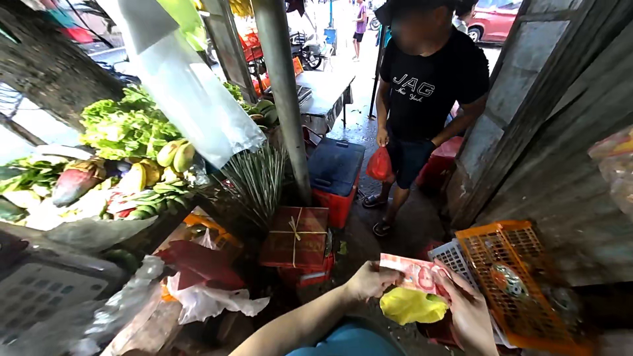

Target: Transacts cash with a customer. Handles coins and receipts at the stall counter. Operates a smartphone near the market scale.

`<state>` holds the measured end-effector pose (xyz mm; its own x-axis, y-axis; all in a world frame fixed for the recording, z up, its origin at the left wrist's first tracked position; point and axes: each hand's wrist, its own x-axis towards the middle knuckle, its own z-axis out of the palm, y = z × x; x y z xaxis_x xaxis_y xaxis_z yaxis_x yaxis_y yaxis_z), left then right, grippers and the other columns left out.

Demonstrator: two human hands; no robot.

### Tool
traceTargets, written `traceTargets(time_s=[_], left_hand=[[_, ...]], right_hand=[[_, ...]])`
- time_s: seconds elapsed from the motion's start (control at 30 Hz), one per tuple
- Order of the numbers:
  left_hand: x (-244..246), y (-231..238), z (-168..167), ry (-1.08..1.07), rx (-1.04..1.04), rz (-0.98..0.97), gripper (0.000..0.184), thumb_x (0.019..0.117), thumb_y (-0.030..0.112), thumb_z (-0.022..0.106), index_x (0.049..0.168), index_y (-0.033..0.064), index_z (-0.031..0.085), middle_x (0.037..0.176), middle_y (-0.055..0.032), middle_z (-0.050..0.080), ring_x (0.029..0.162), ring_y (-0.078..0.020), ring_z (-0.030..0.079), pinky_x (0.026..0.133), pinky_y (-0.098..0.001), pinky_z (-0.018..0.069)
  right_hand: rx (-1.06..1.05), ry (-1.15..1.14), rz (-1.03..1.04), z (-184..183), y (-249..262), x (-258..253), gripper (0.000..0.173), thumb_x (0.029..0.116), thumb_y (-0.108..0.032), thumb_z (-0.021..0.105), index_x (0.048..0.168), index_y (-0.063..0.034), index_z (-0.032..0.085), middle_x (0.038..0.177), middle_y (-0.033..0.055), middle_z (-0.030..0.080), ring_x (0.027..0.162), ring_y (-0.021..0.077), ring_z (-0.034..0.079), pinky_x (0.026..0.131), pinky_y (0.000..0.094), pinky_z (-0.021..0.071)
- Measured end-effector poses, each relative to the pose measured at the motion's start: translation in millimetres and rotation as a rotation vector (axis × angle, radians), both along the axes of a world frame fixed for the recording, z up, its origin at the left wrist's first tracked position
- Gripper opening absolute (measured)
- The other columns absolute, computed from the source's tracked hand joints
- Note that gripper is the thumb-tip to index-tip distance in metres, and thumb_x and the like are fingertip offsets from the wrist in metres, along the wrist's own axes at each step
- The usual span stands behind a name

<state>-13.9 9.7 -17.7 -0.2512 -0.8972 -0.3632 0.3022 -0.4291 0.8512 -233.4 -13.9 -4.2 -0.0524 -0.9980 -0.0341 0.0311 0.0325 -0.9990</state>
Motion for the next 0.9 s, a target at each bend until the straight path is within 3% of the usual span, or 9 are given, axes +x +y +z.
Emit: traceTargets(time_s=[0.17,0.33,0.43,0.53,0.57,0.63,0.7,0.8,0.9], left_hand=[[-3,0,0,0.015,-0.019,0.091,0.016,0.1052,0.014,0.056,0.095,0.0098,0.067,0.058,0.0089,0.046,0.044,0.0007,0.035,0.042,-0.0159,0.0293],[1,-9,1,0.044,0.116,0.399,0.024,0.1106,0.019,0.043,0.097,0.0090,0.059,0.059,0.0068,0.042,0.047,-0.0034,0.036,0.044,-0.0187,0.0302],[7,-15,4,0.139,0.228,0.557,0.020,0.1125,0.022,0.036,0.104,0.0119,0.051,0.062,0.0056,0.040,0.046,-0.0046,0.034,0.043,-0.0189,0.0291],[5,-15,5,0.199,0.268,0.590,0.022,0.1131,0.022,0.034,0.116,0.0114,0.053,0.063,0.0049,0.042,0.046,-0.0043,0.035,0.041,-0.0188,0.0290],[3,-14,5,0.203,0.267,0.566,0.024,0.1134,0.024,0.032,0.112,0.0119,0.052,0.063,0.0051,0.042,0.046,-0.0042,0.035,0.042,-0.0189,0.0286],[-1,-13,6,0.191,0.275,0.524,0.037,0.1137,0.031,0.029,0.091,0.0129,0.052,0.058,0.0054,0.043,0.044,-0.0045,0.034,0.042,-0.0195,0.0276],[-4,-11,9,0.172,0.280,0.484,0.048,0.1129,0.040,0.027,0.085,0.0123,0.054,0.058,0.0037,0.048,0.045,-0.0056,0.039,0.043,-0.0204,0.0311],[-1,-11,7,0.187,0.244,0.398,0.055,0.1089,0.053,0.033,0.084,0.0107,0.058,0.066,-0.0025,0.059,0.059,-0.0133,0.059,0.058,-0.0295,0.0520],[-1,-13,2,0.272,0.212,0.366,0.044,0.1087,0.045,0.044,0.077,0.0158,0.050,0.055,0.0041,0.046,0.045,-0.0070,0.045,0.044,-0.0218,0.0398]], right_hand=[[-0.082,0.014,-0.017,-2,-1,-4,0.021,0.0931,-0.003,0.067,0.111,0.0009,0.077,0.103,0.0062,0.078,0.087,0.0075,0.074,0.075,0.0210,0.0613],[-0.099,0.010,-0.035,0,-1,-7,0.018,0.0907,-0.001,0.069,0.106,0.0012,0.078,0.087,0.0025,0.077,0.061,0.0009,0.062,0.056,0.0153,0.0523],[-0.075,0.017,-0.045,4,0,-9,0.018,0.0914,-0.002,0.068,0.107,0.0014,0.077,0.086,0.0016,0.076,0.060,-0.0001,0.061,0.055,0.0149,0.0510],[-0.075,0.012,-0.023,4,2,-7,0.017,0.0902,-0.001,0.068,0.105,0.0006,0.078,0.086,0.0020,0.076,0.059,0.0003,0.060,0.055,0.0151,0.0515],[-0.072,0.017,-0.013,4,2,-6,0.017,0.0902,-0.002,0.069,0.105,0.0003,0.078,0.087,0.0022,0.076,0.060,0.0004,0.060,0.056,0.0152,0.0516],[-0.078,0.036,0.009,2,2,-5,0.017,0.0907,-0.004,0.068,0.104,-0.0009,0.078,0.089,0.0011,0.076,0.061,-0.0004,0.060,0.057,0.0145,0.0503],[-0.085,0.037,0.024,0,1,-3,0.017,0.0905,-0.005,0.068,0.104,-0.0010,0.078,0.086,-0.0001,0.076,0.059,-0.0015,0.057,0.055,0.0137,0.0484],[-0.056,0.010,0.034,1,2,-1,0.017,0.0909,-0.003,0.067,0.104,0.0003,0.077,0.081,-0.0003,0.074,0.056,-0.0005,0.055,0.053,0.0147,0.0474],[-0.009,0.018,0.043,0,4,-1,0.017,0.0921,-0.003,0.066,0.106,-0.0003,0.076,0.084,-0.0008,0.074,0.056,-0.0009,0.054,0.053,0.0147,0.0467]])
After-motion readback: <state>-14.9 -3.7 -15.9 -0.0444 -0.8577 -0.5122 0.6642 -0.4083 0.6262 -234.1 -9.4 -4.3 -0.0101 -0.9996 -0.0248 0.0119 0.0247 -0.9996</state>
